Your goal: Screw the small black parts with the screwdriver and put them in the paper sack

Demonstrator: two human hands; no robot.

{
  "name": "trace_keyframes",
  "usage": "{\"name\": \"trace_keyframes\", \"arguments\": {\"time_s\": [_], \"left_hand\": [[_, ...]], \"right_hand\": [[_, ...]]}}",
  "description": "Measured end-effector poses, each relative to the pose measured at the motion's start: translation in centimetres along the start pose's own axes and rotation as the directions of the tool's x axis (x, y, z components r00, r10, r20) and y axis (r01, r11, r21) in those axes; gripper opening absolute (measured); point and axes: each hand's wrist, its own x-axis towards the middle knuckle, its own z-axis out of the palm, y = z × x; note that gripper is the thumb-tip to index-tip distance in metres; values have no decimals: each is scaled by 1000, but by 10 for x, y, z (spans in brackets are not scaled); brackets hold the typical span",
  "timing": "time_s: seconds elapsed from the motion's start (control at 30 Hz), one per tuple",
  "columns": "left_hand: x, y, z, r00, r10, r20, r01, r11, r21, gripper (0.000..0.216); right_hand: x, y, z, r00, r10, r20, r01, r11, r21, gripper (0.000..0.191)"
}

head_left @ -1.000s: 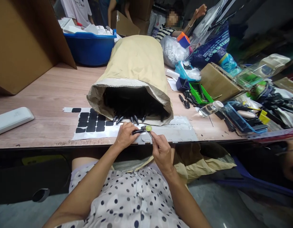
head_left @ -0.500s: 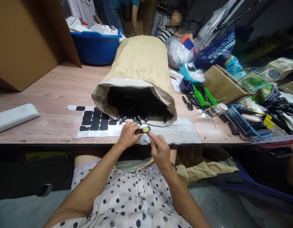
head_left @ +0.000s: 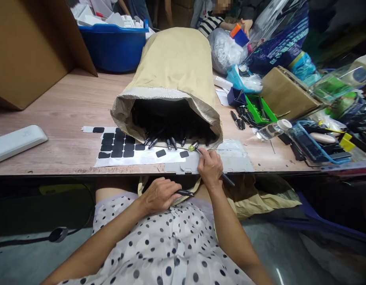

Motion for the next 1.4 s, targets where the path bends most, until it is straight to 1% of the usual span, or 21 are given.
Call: {"name": "trace_keyframes", "arguments": {"time_s": [0.03,0.07,0.13,0.17,0.2,0.23,0.4,0.5,0.53,0.6,0.67,0.7,0.73,0.8,0.83,0.9,0.97,1.03,1.13,1.33,1.4], "left_hand": [[-7,0,6,989,-102,104,99,995,32,26],[-11,-2,12,951,-234,204,221,971,87,23],[-17,-10,22,811,-467,353,420,884,205,19],[-18,-14,27,748,-532,397,475,847,241,19],[-19,-17,31,708,-567,421,507,823,255,20],[-20,-21,35,691,-581,430,527,812,250,21],[-28,-29,53,704,-642,303,617,765,187,21],[-29,-25,50,708,-661,250,632,750,195,22],[-27,-22,45,715,-651,256,619,759,201,23],[-22,-12,26,758,-566,324,542,823,171,21],[-12,-2,0,826,-405,392,423,905,42,16],[-5,2,-14,858,-339,386,383,923,-42,13],[2,4,-27,885,-303,354,363,925,-115,13],[17,0,-49,910,-381,163,403,906,-133,18],[25,-5,-57,891,-454,18,454,888,-76,20],[39,-20,-67,793,-544,-273,584,806,90,20],[50,-36,-69,713,-552,-432,679,698,227,20],[55,-49,-67,688,-561,-460,714,636,292,18],[51,-55,-63,683,-577,-448,723,620,304,12],[26,-40,-62,710,-529,-465,673,703,228,11],[24,-36,-58,745,-514,-426,623,765,167,9]], "right_hand": [[-1,-1,0,1000,0,-3,0,1000,-6,32],[-1,-2,0,1000,0,-7,0,1000,-11,32],[-2,-2,0,1000,-1,-16,1,1000,-17,32],[-2,-2,0,1000,-2,-19,2,1000,-17,32],[-2,-2,0,1000,-4,-23,3,1000,-16,32],[-2,-2,1,1000,-5,-27,5,1000,-14,32],[-3,-2,2,999,-20,-46,20,1000,-10,32],[-3,-2,4,998,-28,-57,28,1000,-5,33],[-4,-2,5,998,-31,-61,31,1000,-4,33],[-4,-1,6,997,-38,-73,38,999,-10,32],[-4,-2,8,995,-50,-85,48,999,-22,32],[-4,-2,9,994,-57,-92,54,998,-30,32],[-4,-2,9,993,-63,-99,60,998,-37,32],[-4,-3,10,991,-72,-113,66,996,-55,32],[-4,-4,11,990,-74,-118,67,996,-63,32],[-4,-5,11,990,-76,-123,67,995,-73,32],[-3,-5,12,990,-74,-121,65,995,-75,31],[-3,-6,12,990,-73,-117,64,995,-75,30],[-3,-6,12,991,-73,-115,65,995,-75,30],[-2,-7,13,996,-40,-78,36,998,-53,32],[-2,-8,12,997,-35,-71,32,999,-44,33]]}}
